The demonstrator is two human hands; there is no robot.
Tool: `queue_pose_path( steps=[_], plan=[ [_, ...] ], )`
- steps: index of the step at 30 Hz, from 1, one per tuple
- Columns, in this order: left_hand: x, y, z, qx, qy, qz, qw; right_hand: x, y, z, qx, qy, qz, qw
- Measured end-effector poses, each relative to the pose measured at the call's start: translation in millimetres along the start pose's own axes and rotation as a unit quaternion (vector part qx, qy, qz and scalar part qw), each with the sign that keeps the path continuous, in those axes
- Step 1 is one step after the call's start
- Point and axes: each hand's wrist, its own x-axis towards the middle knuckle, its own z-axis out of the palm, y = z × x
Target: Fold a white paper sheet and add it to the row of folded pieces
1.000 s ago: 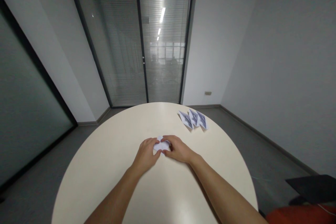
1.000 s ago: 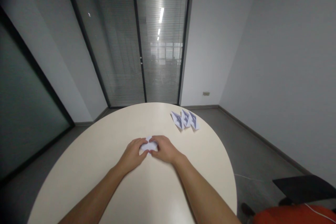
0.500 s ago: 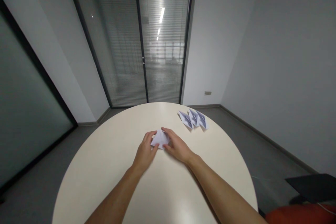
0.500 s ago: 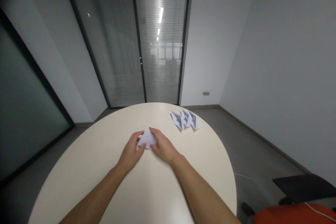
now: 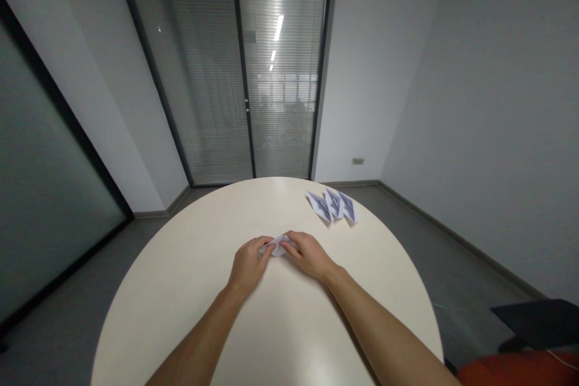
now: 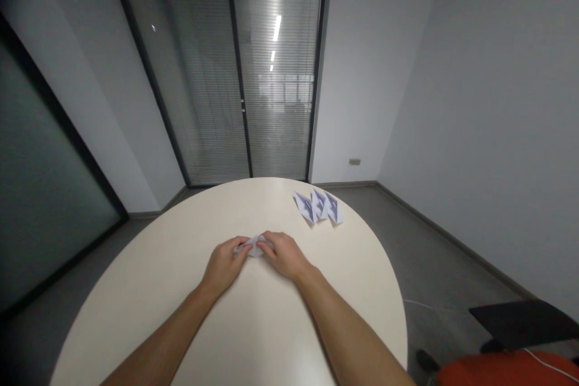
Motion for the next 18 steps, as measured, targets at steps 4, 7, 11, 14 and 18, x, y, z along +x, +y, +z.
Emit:
queue_pose_path(
  steps=[4, 7, 11, 14, 18],
  plan=[
    [-1.0, 0.1, -0.1, 0.019, 0.020, 0.019, 0.999, -0.2, -2.7, -7.1, 0.029, 0.040, -0.039, 0.998],
    [-1.4, 2.0, -0.4, 0.031, 0.050, 0.059, 0.997, 0.1, -3.2, -11.8, 0.025, 0.053, -0.079, 0.995],
    [-1.0, 5.7, -1.9, 0.027, 0.059, 0.110, 0.992, 0.7, -2.1, -12.8, 0.010, 0.058, -0.113, 0.992],
    [-0.7, 5.5, -2.4, 0.028, 0.072, 0.130, 0.988, 0.4, -1.9, -11.6, 0.009, 0.059, -0.124, 0.990],
    [-0.7, 3.3, -1.4, 0.023, 0.092, 0.125, 0.988, 0.0, -1.7, -11.0, 0.024, 0.065, -0.119, 0.991]
  ],
)
